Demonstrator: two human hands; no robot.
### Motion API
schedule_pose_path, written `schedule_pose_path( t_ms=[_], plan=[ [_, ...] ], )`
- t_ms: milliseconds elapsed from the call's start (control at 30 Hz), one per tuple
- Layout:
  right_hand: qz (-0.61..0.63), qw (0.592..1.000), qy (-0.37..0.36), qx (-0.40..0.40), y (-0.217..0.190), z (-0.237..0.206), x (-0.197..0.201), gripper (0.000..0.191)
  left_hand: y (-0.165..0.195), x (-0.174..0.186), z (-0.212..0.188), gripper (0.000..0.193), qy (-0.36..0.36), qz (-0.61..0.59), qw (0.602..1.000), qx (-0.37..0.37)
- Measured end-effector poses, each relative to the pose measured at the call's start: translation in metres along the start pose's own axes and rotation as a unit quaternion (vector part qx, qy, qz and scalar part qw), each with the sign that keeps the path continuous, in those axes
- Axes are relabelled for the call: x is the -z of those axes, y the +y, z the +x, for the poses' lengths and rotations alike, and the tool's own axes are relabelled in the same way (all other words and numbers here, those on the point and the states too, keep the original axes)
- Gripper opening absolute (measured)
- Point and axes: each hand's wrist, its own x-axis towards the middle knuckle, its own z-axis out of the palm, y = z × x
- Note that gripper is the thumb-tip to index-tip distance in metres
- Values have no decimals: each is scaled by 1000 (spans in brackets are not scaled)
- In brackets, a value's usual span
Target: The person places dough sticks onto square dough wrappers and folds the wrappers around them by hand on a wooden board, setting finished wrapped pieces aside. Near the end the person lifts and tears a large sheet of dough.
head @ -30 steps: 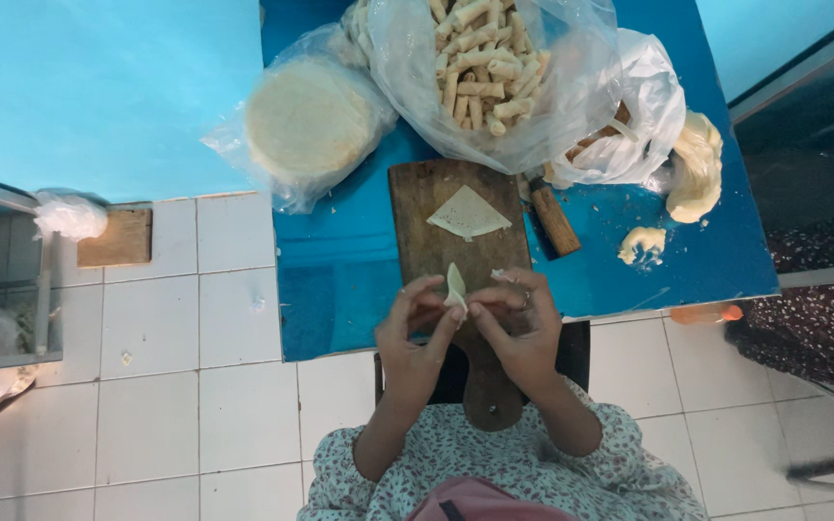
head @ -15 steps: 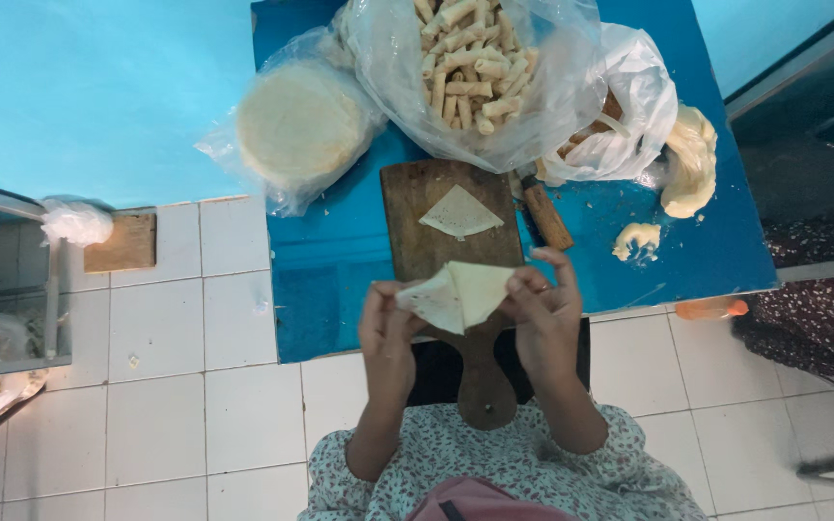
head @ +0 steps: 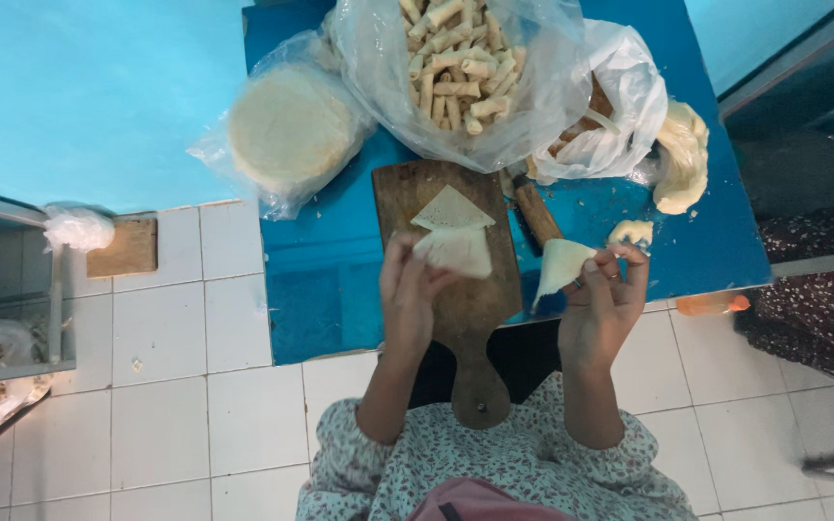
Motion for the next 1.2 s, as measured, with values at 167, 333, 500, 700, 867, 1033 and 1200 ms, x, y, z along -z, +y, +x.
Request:
schedule_pose_path(
  t_ms=[167, 333, 500, 700, 867, 1033, 1200],
  plan=[
    [-14, 1000, -12, 6, 1, -1, 9, 32, -2, -15, 32, 13, -55, 111, 992, 34],
    [-33, 999, -13, -11, 1, 0, 10, 31, 22, -20, 20, 18, 25, 355, 933, 44],
    [-149, 987, -45, 47, 0, -7, 4, 36, 45, -28, -7, 28, 121, 705, 655, -244],
    [-432, 843, -192, 257, 12, -39, -26, 47, 16, -32, -46, 23, -100, 228, 969, 9],
    [-325, 900, -244, 156, 8, -46, -34, 50, 8, -8, -42, 13, -46, 168, 985, 15],
    [-288, 915, -248, 134, 7, -46, -35, 55, 14, -1, -49, 11, -102, 148, 983, -28],
    [-332, 898, -244, 157, 6, -49, -33, 55, 27, -13, -57, 11, -78, 227, 970, -26]
  ],
)
